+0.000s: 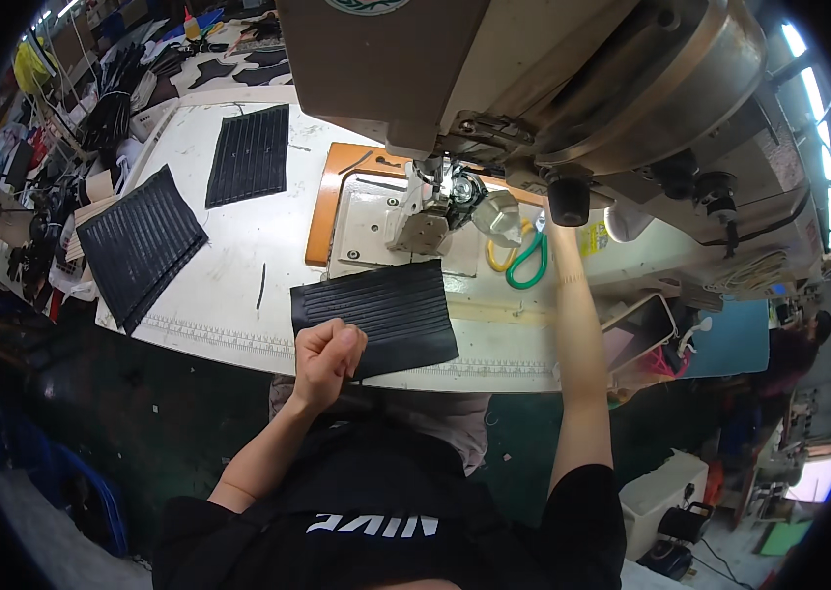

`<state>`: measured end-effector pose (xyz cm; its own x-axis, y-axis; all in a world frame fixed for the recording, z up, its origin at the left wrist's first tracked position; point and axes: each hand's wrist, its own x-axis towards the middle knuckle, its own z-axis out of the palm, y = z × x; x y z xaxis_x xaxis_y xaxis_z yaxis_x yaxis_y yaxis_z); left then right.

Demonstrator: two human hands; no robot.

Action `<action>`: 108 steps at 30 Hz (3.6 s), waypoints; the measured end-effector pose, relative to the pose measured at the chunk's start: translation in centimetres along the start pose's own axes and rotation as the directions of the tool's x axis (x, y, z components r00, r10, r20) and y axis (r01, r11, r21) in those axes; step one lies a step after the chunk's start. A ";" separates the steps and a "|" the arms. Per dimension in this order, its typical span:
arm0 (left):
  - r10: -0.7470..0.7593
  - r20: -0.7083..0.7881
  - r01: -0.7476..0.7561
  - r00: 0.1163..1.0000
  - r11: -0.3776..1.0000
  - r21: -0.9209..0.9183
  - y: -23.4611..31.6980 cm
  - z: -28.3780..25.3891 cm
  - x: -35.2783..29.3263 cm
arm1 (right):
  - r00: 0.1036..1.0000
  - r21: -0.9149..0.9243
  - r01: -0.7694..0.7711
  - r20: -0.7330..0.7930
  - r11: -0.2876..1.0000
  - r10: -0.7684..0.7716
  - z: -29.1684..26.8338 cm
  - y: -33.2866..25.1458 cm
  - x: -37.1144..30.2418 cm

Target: The person feeds ribbed material into a sewing machine, sews along the edges, and trims threads using thread snips.

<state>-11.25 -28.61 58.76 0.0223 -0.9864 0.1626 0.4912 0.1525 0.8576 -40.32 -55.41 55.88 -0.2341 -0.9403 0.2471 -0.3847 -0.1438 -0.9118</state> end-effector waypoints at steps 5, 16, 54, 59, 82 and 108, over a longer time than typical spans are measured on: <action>0.137 0.014 -0.118 0.990 0.789 0.603 -0.3 -2.5 -1.7 | 0.883 0.655 -0.465 0.387 0.595 0.265 -0.4 -5.1 -5.8; 0.126 0.380 -0.400 0.916 0.240 0.884 3.0 -3.4 -2.9 | 0.950 0.500 -0.030 0.283 0.865 -0.131 -0.8 -10.9 -11.1; -0.315 0.508 -0.171 0.802 0.694 0.700 8.9 1.3 7.2 | 0.864 0.201 -0.013 0.495 0.979 -0.090 -2.8 -14.7 -14.9; -0.351 0.178 0.147 0.919 0.727 0.671 6.0 4.7 11.3 | 0.921 0.156 0.005 0.383 0.988 -0.065 -2.4 -15.9 -12.0; 0.146 -0.027 -0.103 0.989 0.804 0.585 3.4 4.7 15.2 | 0.717 -0.134 0.684 -0.054 0.717 -0.695 1.4 -11.2 -10.8; 0.145 -0.084 -0.058 0.986 0.765 0.642 3.0 4.9 15.9 | 0.721 -0.190 0.686 0.051 0.702 -0.691 -2.1 -10.2 -21.7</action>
<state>-13.72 -43.57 66.30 0.1664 -0.9555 0.2436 -0.1848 0.2125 0.9595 -33.25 -32.92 60.52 0.1426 -0.5949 0.7910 -0.6003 -0.6874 -0.4088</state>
